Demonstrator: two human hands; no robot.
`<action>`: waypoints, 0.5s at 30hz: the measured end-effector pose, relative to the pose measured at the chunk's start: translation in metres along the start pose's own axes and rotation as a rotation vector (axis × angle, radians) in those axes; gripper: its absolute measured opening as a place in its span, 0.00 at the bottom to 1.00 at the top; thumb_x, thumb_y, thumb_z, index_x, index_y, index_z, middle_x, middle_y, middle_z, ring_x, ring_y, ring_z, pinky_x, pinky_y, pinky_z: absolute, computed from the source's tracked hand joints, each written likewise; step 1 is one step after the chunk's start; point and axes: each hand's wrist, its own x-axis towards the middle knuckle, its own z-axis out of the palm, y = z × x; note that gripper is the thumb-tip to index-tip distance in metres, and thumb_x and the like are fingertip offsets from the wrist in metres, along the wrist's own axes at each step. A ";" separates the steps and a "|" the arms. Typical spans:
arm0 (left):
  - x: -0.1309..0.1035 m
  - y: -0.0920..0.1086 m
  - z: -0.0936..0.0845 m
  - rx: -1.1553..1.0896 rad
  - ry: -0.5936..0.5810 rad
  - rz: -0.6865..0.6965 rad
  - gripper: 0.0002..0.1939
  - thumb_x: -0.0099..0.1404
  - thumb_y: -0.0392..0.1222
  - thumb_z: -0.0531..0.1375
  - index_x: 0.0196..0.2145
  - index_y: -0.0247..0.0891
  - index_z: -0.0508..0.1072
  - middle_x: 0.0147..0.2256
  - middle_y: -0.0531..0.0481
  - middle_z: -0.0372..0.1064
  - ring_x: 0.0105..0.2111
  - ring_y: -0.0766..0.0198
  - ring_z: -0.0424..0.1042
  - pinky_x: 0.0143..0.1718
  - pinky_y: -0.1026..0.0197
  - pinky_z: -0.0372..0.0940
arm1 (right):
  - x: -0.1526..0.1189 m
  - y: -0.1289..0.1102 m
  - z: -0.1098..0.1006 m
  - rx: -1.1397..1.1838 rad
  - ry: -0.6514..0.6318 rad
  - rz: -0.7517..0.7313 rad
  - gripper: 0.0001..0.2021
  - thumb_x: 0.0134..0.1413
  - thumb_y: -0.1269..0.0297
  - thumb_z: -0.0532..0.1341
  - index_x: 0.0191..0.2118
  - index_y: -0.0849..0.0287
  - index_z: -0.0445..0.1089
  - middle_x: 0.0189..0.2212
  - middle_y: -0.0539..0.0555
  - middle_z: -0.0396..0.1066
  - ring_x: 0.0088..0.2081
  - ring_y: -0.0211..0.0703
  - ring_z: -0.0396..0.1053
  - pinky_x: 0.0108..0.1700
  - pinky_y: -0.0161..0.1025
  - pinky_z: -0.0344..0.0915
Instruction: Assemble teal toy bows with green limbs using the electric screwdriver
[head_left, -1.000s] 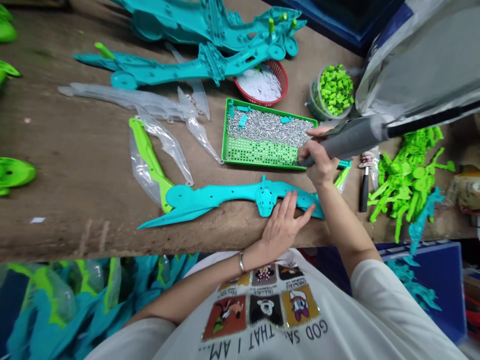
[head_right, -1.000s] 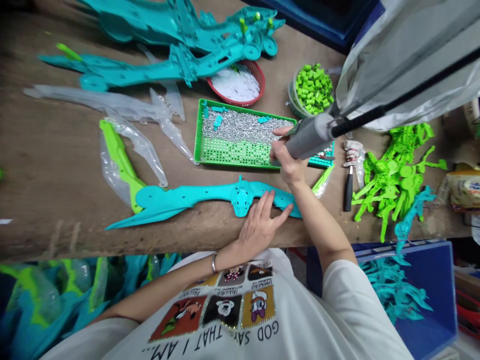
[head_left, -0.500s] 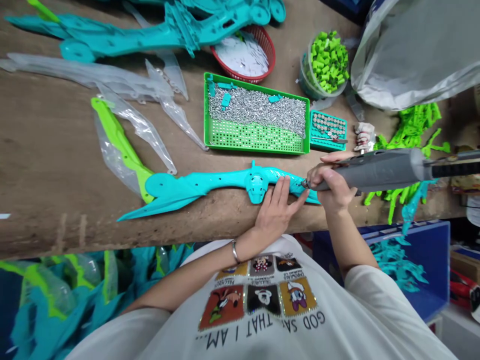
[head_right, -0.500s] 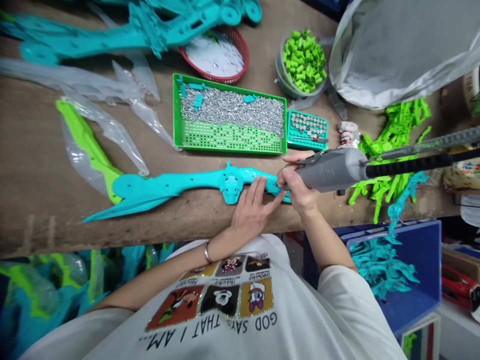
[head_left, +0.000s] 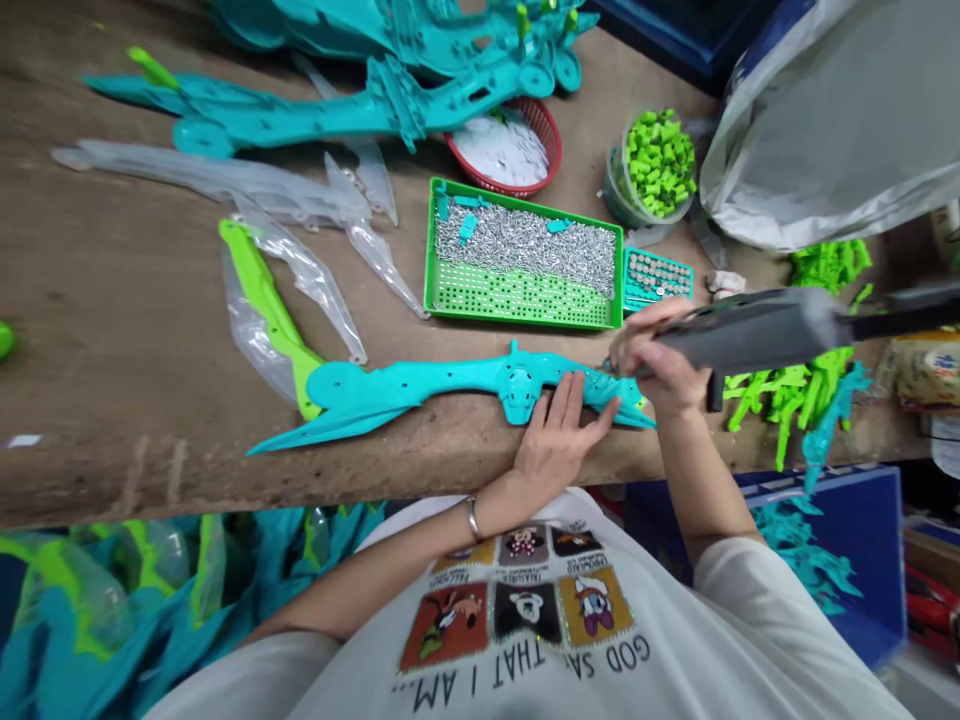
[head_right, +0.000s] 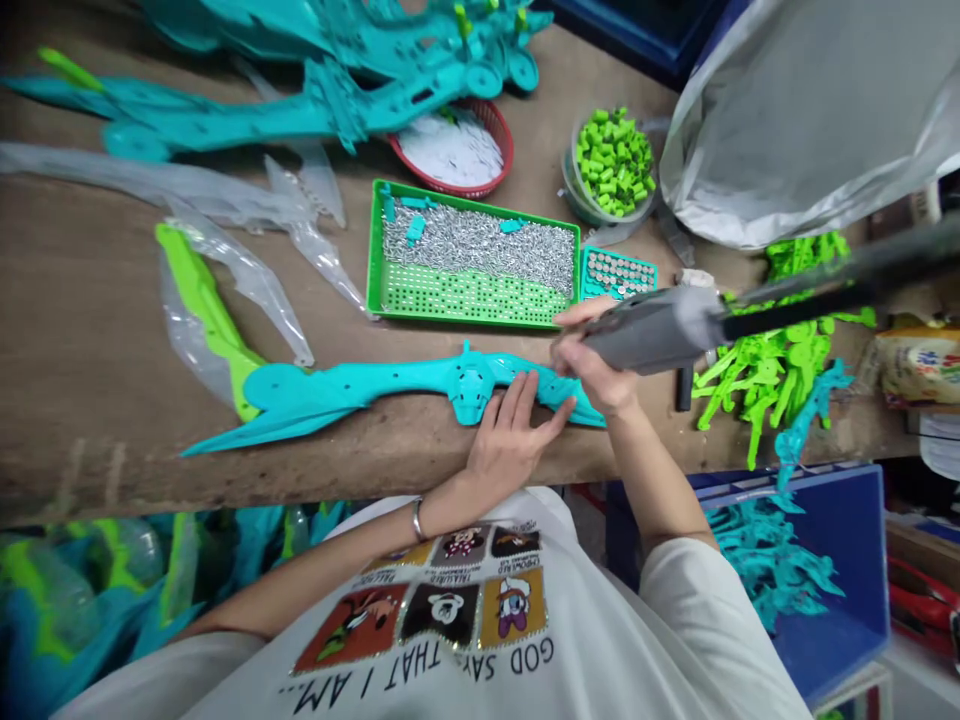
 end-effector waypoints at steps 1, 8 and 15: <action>0.000 0.000 -0.001 0.005 -0.002 0.001 0.43 0.74 0.42 0.59 0.77 0.50 0.40 0.72 0.27 0.53 0.71 0.40 0.58 0.63 0.41 0.62 | 0.010 0.000 0.002 -0.002 0.071 -0.082 0.14 0.53 0.49 0.71 0.35 0.52 0.72 0.17 0.44 0.65 0.18 0.38 0.63 0.25 0.40 0.66; 0.000 -0.001 -0.003 0.034 0.018 0.007 0.41 0.74 0.41 0.59 0.77 0.50 0.43 0.71 0.28 0.56 0.70 0.42 0.61 0.62 0.43 0.63 | 0.050 0.036 0.007 -0.168 0.312 -0.128 0.26 0.53 0.36 0.66 0.23 0.53 0.60 0.19 0.46 0.60 0.22 0.36 0.62 0.30 0.39 0.67; -0.001 -0.001 -0.003 0.014 0.014 0.005 0.43 0.74 0.42 0.60 0.77 0.51 0.42 0.72 0.29 0.54 0.71 0.41 0.59 0.63 0.42 0.63 | 0.051 0.056 0.000 -0.137 0.326 -0.125 0.24 0.54 0.41 0.67 0.24 0.54 0.61 0.19 0.45 0.61 0.22 0.35 0.62 0.30 0.37 0.65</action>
